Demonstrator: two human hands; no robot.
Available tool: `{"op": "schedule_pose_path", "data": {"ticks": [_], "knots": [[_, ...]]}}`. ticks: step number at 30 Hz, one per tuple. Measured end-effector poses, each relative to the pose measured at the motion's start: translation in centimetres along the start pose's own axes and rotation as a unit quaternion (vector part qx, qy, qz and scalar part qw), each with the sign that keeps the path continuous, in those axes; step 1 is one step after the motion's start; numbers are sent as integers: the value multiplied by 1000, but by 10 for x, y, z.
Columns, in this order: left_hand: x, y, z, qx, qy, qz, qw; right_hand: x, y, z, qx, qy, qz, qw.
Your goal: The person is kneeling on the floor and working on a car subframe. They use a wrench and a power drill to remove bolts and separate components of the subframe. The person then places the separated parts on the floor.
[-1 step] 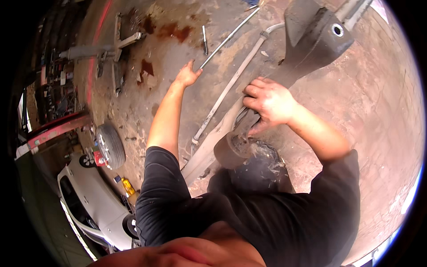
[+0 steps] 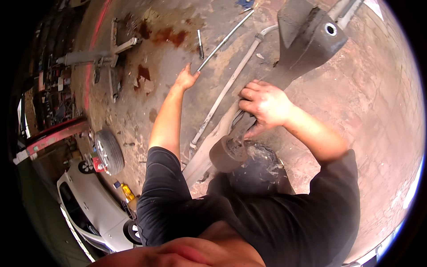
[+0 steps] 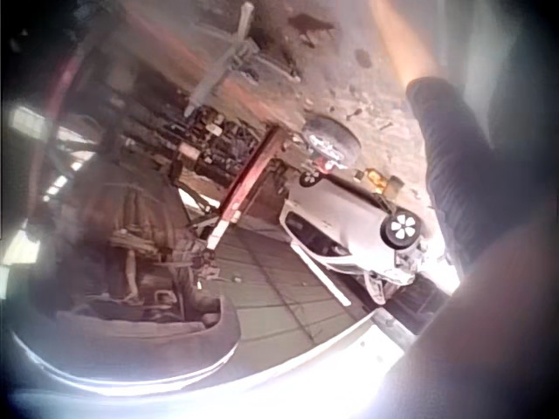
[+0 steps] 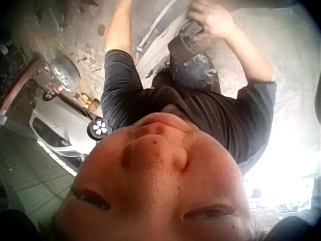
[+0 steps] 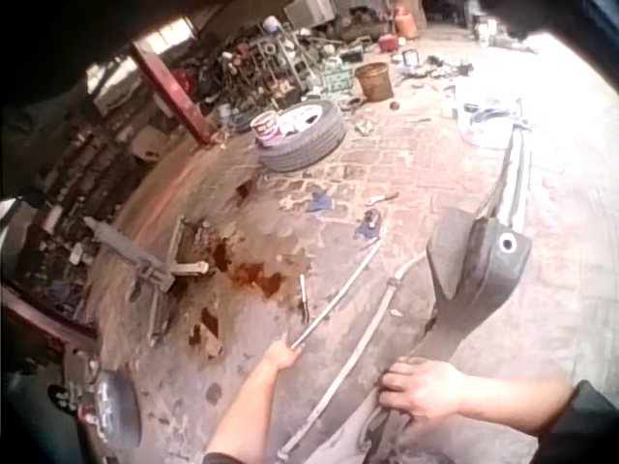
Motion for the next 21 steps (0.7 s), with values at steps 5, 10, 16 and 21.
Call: {"op": "schedule_pose_path", "data": {"ticks": [5, 10, 16, 21], "knots": [[-20, -98, 48, 79, 144, 35, 986, 2, -2, 1, 7, 0, -17, 1000], [-13, -117, 52, 18, 103, -75, 992, 5, -4, -1, 23, 0, 0, 1000], [-11, -115, 67, -39, 169, -14, 985, 7, -2, -1, 36, 14, -5, 999], [-1, -125, 77, -105, 131, 76, 983, 3, -7, 2, 32, 13, -5, 999]]}}
Point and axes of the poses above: each hand's wrist, its own x-axis away from the middle knuckle, its own y-axis out of the back of the hand, z = x × y, the point moved 6 cm from there along -x, towards the middle knuckle, and after that the axes turned 11 degrees about -z, right-handed, at the moved point
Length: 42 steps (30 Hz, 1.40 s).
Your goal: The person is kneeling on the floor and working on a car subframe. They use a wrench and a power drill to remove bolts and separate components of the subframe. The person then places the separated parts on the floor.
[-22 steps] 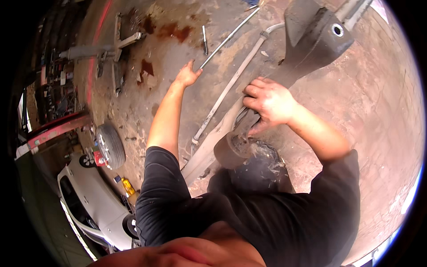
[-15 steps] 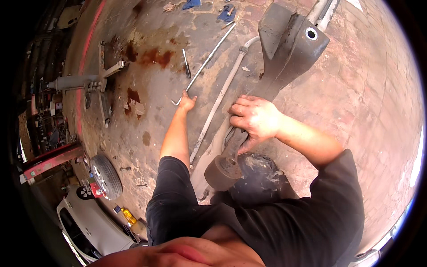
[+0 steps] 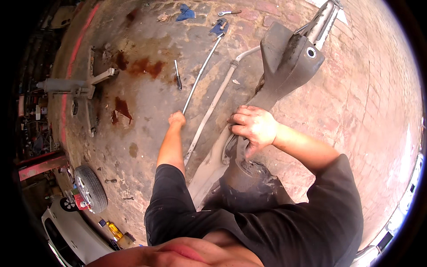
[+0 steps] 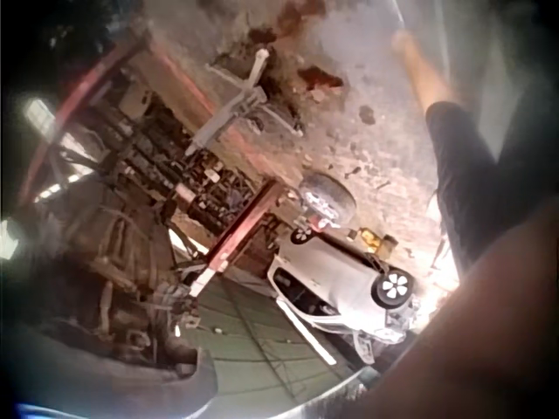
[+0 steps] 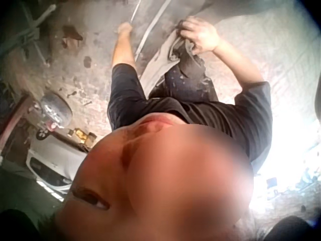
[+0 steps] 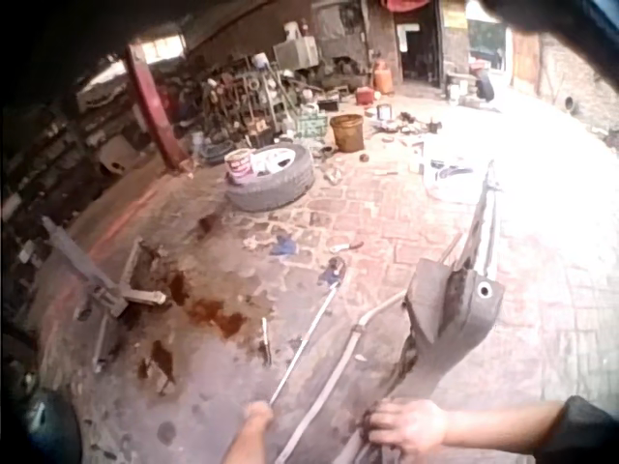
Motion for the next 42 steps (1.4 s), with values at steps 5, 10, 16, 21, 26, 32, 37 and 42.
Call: {"op": "schedule_pose_path", "data": {"ticks": [5, 10, 16, 21, 26, 32, 37, 42], "knots": [[29, 7, -14, 108, 1, 76, 991, 0, 3, 4, 4, -18, 3, 1000], [35, 28, 5, 132, -95, 189, 968, -1, -4, 2, -14, 2, -10, 1000], [69, 108, -38, 351, -35, 343, 870, 4, 7, 1, 4, 1, 0, 1000], [50, 73, -91, 356, -13, 177, 917, 2, 9, 1, -22, -6, 3, 1000], [106, 150, -80, 291, -43, 120, 948, 9, 9, 6, -20, -12, 1, 1000], [165, 214, 5, 79, -40, 264, 960, 9, 8, -1, -29, -31, 24, 999], [169, 153, 34, 140, 40, 367, 919, 6, 9, 1, -38, -22, 12, 999], [153, 115, -26, 215, -44, 275, 936, 4, 8, -3, -30, -5, 2, 1000]]}}
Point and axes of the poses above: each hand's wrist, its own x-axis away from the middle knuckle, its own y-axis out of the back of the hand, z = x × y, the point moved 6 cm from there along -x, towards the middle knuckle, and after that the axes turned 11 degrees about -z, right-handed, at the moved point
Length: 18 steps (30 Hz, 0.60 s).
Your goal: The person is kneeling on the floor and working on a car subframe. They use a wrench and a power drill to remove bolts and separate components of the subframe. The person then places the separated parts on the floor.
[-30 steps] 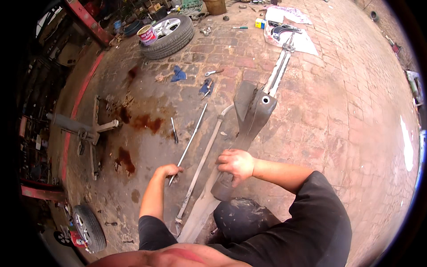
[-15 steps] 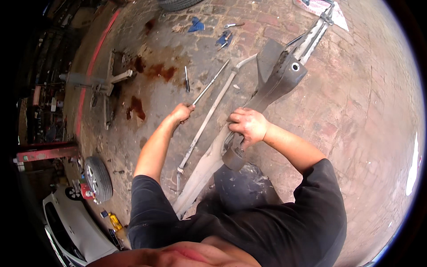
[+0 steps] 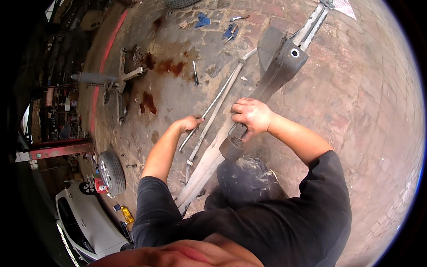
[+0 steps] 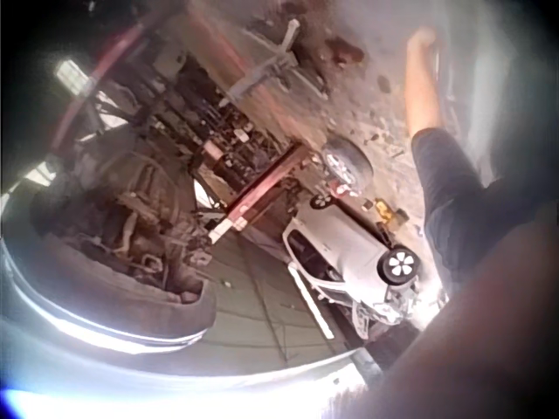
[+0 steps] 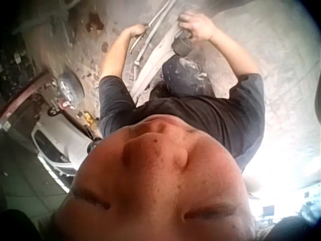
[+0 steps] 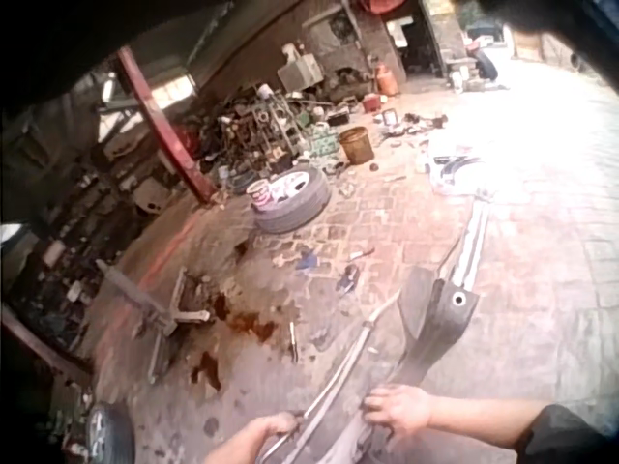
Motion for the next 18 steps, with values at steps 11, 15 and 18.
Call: {"op": "schedule_pose_path", "data": {"ticks": [11, 15, 18], "knots": [[-1, 3, -33, 32, -83, -205, 975, 3, 1, -1, -21, -3, -19, 1000], [86, 36, -34, 48, -51, -132, 989, 8, 1, -4, -28, -15, -8, 999], [89, 46, -2, 318, -22, -3, 948, 4, 1, -2, -27, -7, -7, 1000]]}}
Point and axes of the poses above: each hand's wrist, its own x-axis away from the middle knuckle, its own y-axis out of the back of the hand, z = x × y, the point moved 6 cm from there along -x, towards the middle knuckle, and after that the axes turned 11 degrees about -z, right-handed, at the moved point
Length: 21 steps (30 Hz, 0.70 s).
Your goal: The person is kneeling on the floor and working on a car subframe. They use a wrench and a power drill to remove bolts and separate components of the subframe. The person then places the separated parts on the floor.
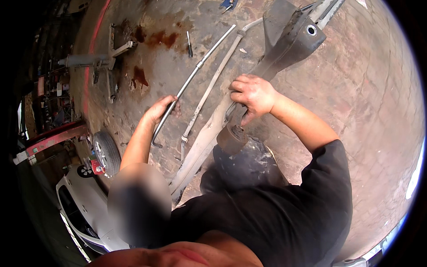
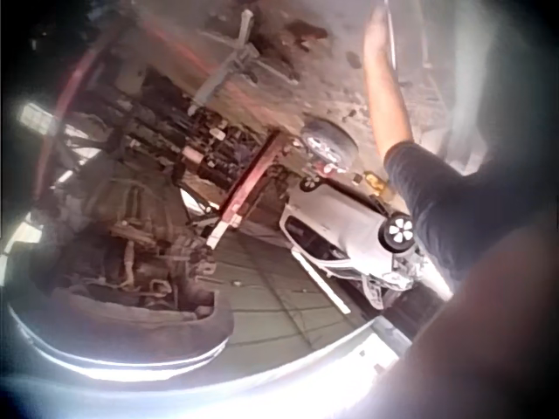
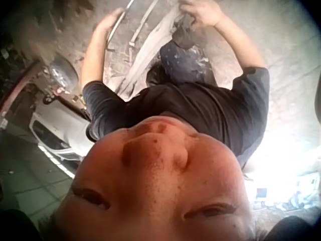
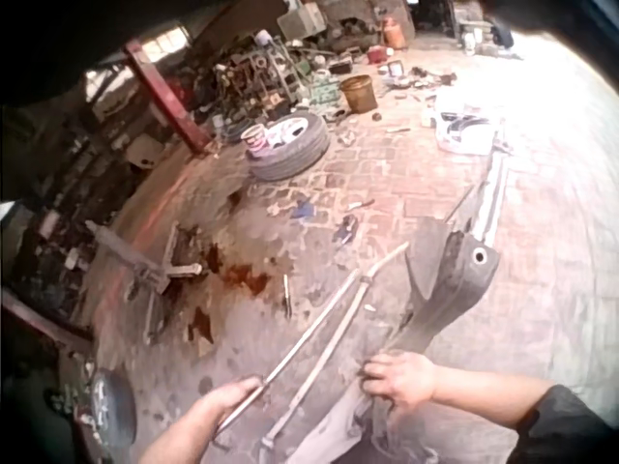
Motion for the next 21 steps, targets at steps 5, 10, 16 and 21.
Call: {"op": "schedule_pose_path", "data": {"ticks": [5, 10, 16, 21], "knots": [[-55, -41, 2, -314, -231, -140, 910, -6, -4, 4, 2, -4, 3, 1000], [-50, -61, -2, -442, -152, -99, 878, -1, -2, 0, 9, 1, -4, 1000], [-36, -81, 9, -505, -52, -13, 861, 1, 0, -1, 3, 6, -11, 1000], [-68, -120, 30, -471, 39, 39, 880, -1, -1, 1, 11, 3, -3, 1000]]}}
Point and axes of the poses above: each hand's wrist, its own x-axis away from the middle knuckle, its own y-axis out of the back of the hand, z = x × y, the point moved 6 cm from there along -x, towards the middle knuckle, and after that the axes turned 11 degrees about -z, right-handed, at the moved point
